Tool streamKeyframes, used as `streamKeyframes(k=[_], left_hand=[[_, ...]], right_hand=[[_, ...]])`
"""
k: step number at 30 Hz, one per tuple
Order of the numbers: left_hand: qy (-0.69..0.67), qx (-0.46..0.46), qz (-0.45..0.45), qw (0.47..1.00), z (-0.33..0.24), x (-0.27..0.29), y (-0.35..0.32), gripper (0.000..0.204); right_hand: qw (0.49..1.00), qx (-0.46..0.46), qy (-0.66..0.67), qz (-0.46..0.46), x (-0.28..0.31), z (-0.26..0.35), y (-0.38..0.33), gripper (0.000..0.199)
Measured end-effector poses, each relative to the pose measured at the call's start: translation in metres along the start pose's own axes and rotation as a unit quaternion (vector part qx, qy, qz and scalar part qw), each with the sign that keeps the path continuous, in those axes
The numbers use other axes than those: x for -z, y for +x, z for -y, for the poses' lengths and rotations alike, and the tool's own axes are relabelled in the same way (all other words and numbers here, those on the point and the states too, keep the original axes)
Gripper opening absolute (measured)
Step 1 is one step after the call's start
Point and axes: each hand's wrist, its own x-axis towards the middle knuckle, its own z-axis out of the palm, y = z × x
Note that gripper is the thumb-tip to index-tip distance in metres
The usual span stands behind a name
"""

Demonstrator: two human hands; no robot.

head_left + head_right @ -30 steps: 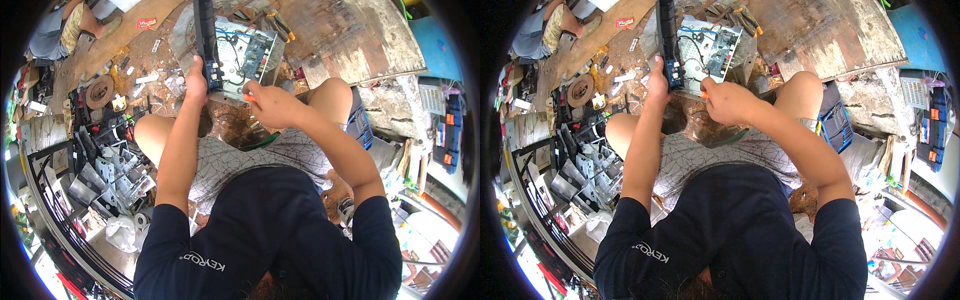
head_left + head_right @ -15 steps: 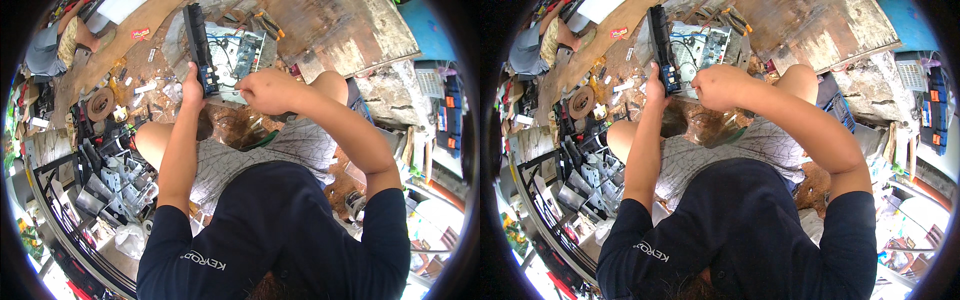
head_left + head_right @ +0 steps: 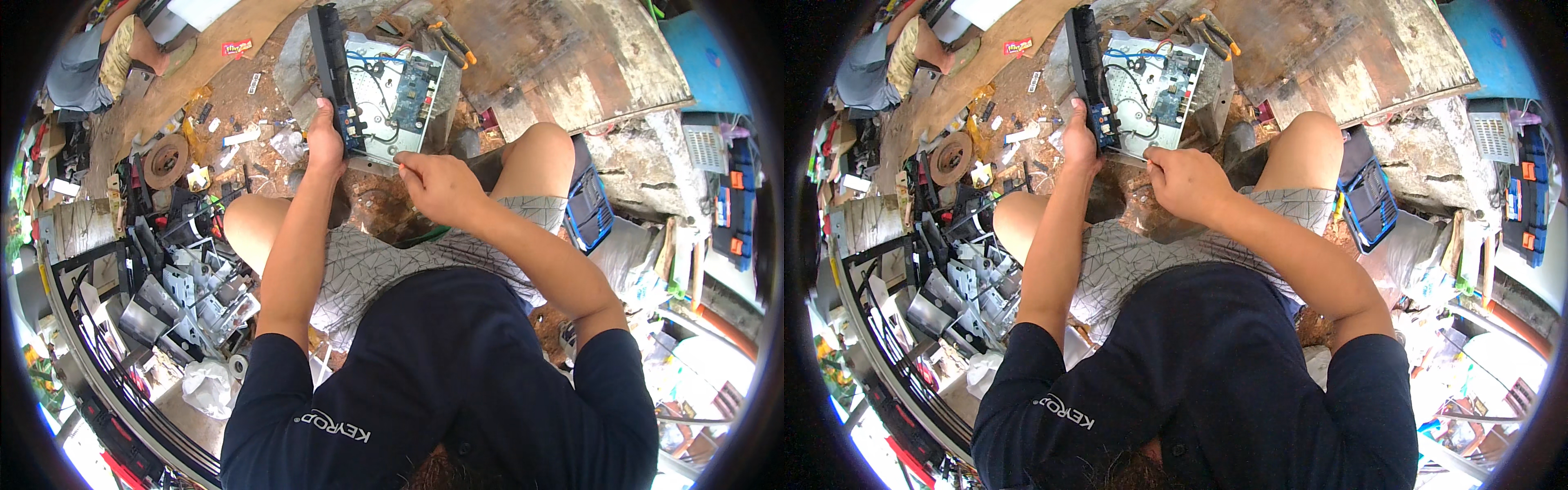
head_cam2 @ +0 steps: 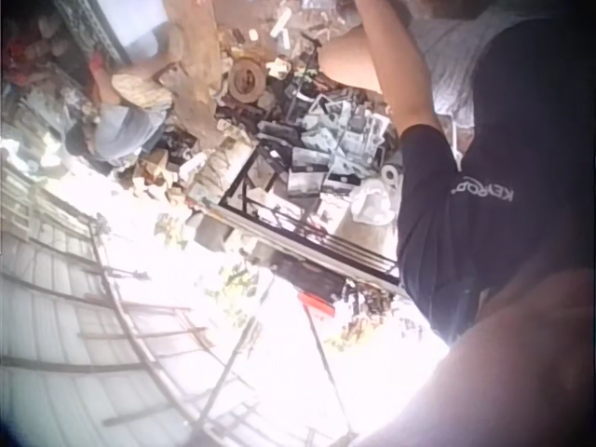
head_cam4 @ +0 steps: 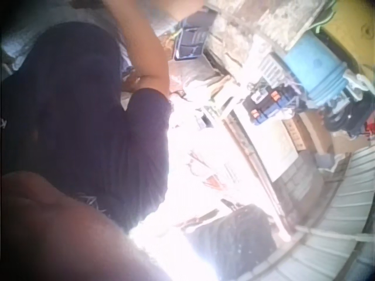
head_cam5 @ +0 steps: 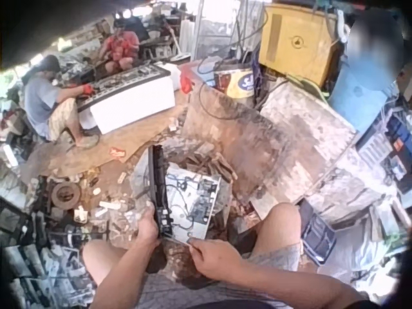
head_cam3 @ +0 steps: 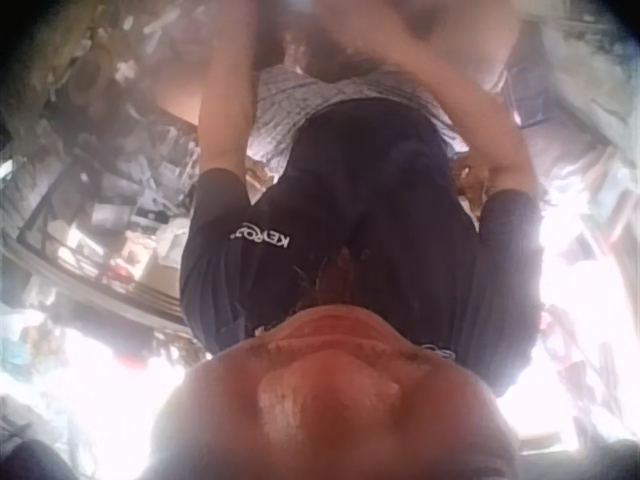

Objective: The person disassembles various electronic components including a metal chassis and circuit boards using a screwdriver and pliers, then sorts the resulting metal and plastic parts.

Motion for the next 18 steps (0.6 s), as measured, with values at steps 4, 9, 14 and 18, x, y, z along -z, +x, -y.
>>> streamKeyframes(k=[4, 9, 14, 18], left_hand=[[-0.012, 0.017, 0.003, 1.0, -0.004, -0.005, -0.006, 0.052], [0.006, 0.061, 0.019, 0.998, -0.006, -0.003, -0.01, 0.053], [0.012, 0.044, 0.036, 0.998, -0.01, -0.005, -0.009, 0.055], [0.023, 0.047, 0.05, 0.997, -0.01, -0.001, -0.007, 0.056]], right_hand=[[0.999, 0.031, -0.026, -0.01, -0.003, -0.001, -0.006, 0.029], [0.988, -0.022, 0.032, 0.151, 0.049, 0.005, 0.024, 0.033], [0.989, -0.006, -0.031, 0.141, 0.052, 0.011, 0.026, 0.033], [0.99, 0.014, -0.041, 0.132, 0.045, 0.007, 0.026, 0.033]])
